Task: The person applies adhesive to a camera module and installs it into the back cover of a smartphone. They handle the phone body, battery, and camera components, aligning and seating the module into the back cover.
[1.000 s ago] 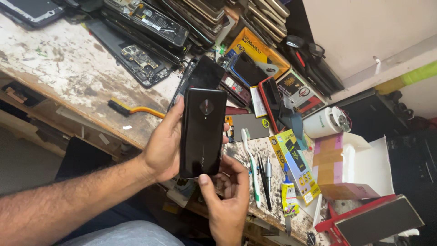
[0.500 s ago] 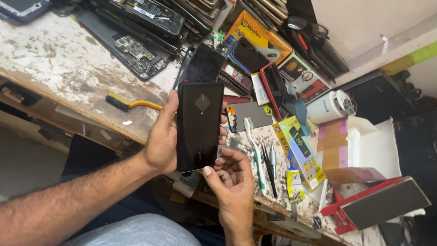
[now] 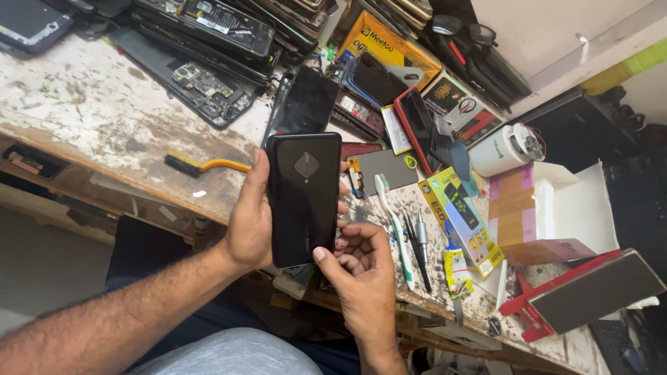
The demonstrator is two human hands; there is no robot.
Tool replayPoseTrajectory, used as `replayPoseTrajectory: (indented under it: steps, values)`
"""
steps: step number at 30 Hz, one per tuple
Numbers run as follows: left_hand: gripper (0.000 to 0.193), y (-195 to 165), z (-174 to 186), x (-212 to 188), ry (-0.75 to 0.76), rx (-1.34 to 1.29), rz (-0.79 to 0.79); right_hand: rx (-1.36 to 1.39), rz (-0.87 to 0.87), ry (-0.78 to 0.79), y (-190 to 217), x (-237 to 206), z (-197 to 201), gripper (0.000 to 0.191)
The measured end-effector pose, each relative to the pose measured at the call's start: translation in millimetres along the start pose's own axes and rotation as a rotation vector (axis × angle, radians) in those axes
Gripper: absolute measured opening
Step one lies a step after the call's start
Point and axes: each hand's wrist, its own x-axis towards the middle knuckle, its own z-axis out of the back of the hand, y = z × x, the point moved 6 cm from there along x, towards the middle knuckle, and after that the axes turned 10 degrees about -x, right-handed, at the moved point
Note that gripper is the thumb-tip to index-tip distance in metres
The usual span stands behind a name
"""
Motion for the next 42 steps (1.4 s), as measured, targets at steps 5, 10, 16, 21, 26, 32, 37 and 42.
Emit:
replayPoseTrajectory:
  steps: [5, 10, 16, 21, 26, 32, 37, 42]
  values:
    - [0.083, -4, -1, -4, 0.033, 0.014, -0.020, -0.049, -0.013, -0.005, 0, -1, -3, 0.040]
    - [0.054, -6, 1, -4, -0.036, 0.271, -0.006, -0.058, -0.025, 0.002, -1, 1, -3, 0.041]
    - [0.051, -6, -5, -3, -0.067, 0.327, -0.003, -0.046, -0.031, 0.010, -3, 1, 0, 0.041]
    - [0.048, -2, -6, -3, -0.086, 0.335, 0.009, -0.040, -0.062, 0.060, -6, 2, 6, 0.039]
    - [0.045, 1, -5, -4, -0.081, 0.413, 0.019, -0.003, -0.064, 0.108, -8, -1, 13, 0.036]
    - [0.048, 5, -7, -5, -0.072, 0.319, 0.041, -0.046, 0.015, 0.052, 3, -5, 16, 0.032]
    - [0.065, 3, -10, -2, -0.066, 0.079, 0.037, -0.308, 0.194, -0.012, 26, -22, 9, 0.034]
    - [0.088, -1, -16, 4, -0.021, 0.056, -0.021, -0.599, 0.525, -0.068, 48, -35, 4, 0.044]
